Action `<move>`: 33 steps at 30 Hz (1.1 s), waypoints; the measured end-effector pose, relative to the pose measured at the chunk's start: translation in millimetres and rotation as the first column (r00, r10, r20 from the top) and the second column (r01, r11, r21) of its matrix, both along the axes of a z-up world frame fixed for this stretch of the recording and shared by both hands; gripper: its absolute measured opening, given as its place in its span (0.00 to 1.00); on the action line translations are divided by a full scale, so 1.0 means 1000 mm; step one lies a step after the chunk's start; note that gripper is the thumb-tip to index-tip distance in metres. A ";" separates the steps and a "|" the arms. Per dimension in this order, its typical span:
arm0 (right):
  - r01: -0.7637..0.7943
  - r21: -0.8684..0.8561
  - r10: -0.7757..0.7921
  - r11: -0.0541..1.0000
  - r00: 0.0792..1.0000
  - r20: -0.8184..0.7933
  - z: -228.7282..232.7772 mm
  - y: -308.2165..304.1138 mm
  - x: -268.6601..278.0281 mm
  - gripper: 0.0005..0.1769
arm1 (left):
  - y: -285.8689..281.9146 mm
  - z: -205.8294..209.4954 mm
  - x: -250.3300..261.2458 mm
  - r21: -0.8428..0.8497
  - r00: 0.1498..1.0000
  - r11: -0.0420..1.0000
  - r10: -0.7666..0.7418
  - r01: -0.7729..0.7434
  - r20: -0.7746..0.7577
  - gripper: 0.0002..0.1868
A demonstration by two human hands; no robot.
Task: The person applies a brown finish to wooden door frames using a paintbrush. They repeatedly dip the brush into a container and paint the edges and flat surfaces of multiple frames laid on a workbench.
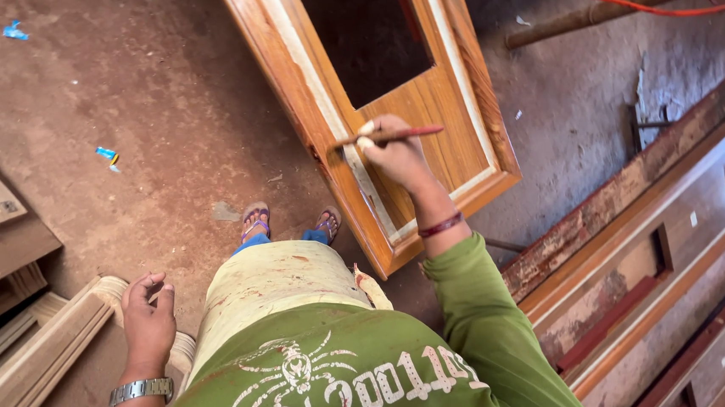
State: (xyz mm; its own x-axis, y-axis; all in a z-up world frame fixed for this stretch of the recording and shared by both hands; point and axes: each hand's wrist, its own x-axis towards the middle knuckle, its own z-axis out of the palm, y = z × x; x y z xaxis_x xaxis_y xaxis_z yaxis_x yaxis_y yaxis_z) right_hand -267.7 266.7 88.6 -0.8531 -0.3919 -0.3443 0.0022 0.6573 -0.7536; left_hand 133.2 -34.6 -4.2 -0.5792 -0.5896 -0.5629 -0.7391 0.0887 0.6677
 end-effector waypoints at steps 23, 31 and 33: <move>0.423 -0.297 -0.403 0.856 0.906 0.128 -0.043 0.057 0.060 0.13 | 0.018 0.006 -0.001 -0.013 0.997 0.997 -0.079 0.079 -0.011 0.14; 0.465 -0.143 -0.432 0.874 0.877 0.210 -0.004 0.136 0.156 0.12 | 0.026 0.012 -0.034 0.034 0.984 0.983 -0.180 0.181 -0.010 0.14; 0.389 -0.079 -0.386 0.918 0.921 0.050 0.004 0.148 0.174 0.10 | 0.027 0.012 -0.038 0.032 0.977 0.976 -0.213 0.214 -0.029 0.14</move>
